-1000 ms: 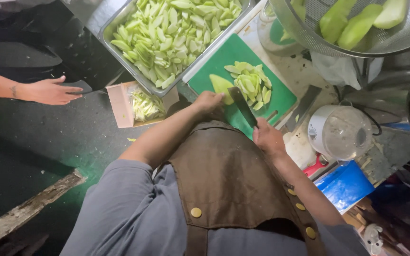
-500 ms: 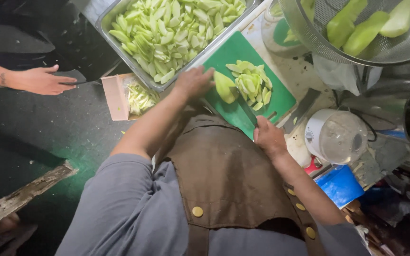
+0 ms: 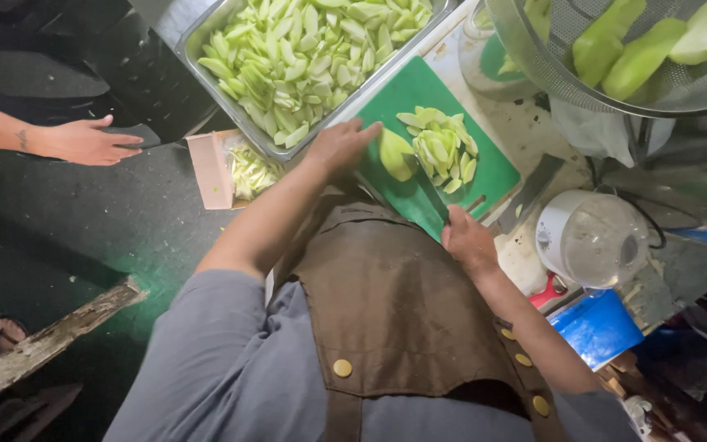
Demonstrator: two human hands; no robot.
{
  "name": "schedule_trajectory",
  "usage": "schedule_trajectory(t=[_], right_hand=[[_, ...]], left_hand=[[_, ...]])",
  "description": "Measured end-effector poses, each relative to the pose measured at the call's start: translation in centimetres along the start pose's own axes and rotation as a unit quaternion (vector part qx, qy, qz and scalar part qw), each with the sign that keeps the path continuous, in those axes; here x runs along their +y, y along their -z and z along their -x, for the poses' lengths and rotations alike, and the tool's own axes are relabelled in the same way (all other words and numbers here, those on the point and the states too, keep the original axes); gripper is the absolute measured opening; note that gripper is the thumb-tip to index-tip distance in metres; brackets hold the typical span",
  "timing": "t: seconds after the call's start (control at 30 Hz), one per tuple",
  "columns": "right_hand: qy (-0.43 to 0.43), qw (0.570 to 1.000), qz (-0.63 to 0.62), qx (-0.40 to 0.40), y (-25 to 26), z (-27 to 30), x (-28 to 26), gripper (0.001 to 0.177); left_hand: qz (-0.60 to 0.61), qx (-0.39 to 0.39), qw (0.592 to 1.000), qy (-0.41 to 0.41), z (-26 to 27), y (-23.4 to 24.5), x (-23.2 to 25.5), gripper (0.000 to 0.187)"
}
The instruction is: Slicing green vegetables on a cutting board using a cleaver
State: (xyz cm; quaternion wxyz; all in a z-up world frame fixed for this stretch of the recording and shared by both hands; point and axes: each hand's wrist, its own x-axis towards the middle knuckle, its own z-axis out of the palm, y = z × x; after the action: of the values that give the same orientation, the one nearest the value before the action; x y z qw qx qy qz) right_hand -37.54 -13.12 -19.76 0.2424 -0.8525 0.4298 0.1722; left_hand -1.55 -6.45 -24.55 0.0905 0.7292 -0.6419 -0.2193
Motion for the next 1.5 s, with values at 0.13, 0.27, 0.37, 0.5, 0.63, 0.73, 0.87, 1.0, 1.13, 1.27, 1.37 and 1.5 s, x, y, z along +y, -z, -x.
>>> schedule_trajectory(t=[0.13,0.27,0.37,0.5,0.63,0.73,0.87,1.0,1.13,1.27,1.37,1.5], right_hand=[[-0.005,1.0,0.013,-0.007,1.3,0.4,-1.1,0.021],[-0.003,1.0,0.011,0.006,1.6,0.5,-1.1,0.02],[0.019,0.999,0.023,0.04,0.7,0.3,-0.5,0.019],[0.014,1.0,0.011,0.026,0.3,0.1,-0.2,0.022],[-0.009,0.999,-0.035,-0.002,0.4,0.1,-0.2,0.024],[-0.012,0.998,-0.062,-0.025,1.0,-0.4,-0.1,0.033],[-0.014,0.999,-0.041,-0.03,2.1,-0.1,0.0,0.027],[0.006,0.999,-0.02,-0.025,3.7,0.5,-0.7,0.024],[0.015,1.0,-0.019,-0.019,3.5,0.5,-0.6,0.024],[0.003,0.999,-0.044,-0.022,4.9,1.4,-3.0,0.029],[0.005,0.999,-0.045,-0.014,5.0,1.1,-4.3,0.028],[0.012,0.998,-0.057,-0.017,4.2,0.4,-5.2,0.029]], left_hand=[[-0.054,0.045,0.996,-0.06,-2.8,-1.7,-1.9,0.029],[-0.125,0.091,0.984,-0.091,-4.5,-4.6,-4.5,0.01],[-0.117,0.093,0.98,-0.13,-1.3,-4.1,-4.8,0.003],[-0.02,0.077,0.997,0.006,8.4,-6.3,-5.3,0.024],[0.353,-0.072,0.926,0.114,17.9,3.7,1.4,0.039],[0.39,-0.084,0.917,-0.013,22.4,6.6,4.8,0.059],[0.427,-0.176,0.879,0.118,25.2,11.7,4.9,0.055],[0.438,-0.086,0.872,0.204,25.5,8.6,1.2,0.044],[0.275,-0.026,0.946,0.17,14.7,2.6,-0.5,0.049],[0.182,0.155,0.971,-0.007,3.0,-2.3,0.3,0.055],[0.138,0.178,0.973,-0.053,-1.9,-2.8,0.8,0.07],[0.139,0.163,0.976,-0.029,-2.9,-4.1,-0.2,0.075]])
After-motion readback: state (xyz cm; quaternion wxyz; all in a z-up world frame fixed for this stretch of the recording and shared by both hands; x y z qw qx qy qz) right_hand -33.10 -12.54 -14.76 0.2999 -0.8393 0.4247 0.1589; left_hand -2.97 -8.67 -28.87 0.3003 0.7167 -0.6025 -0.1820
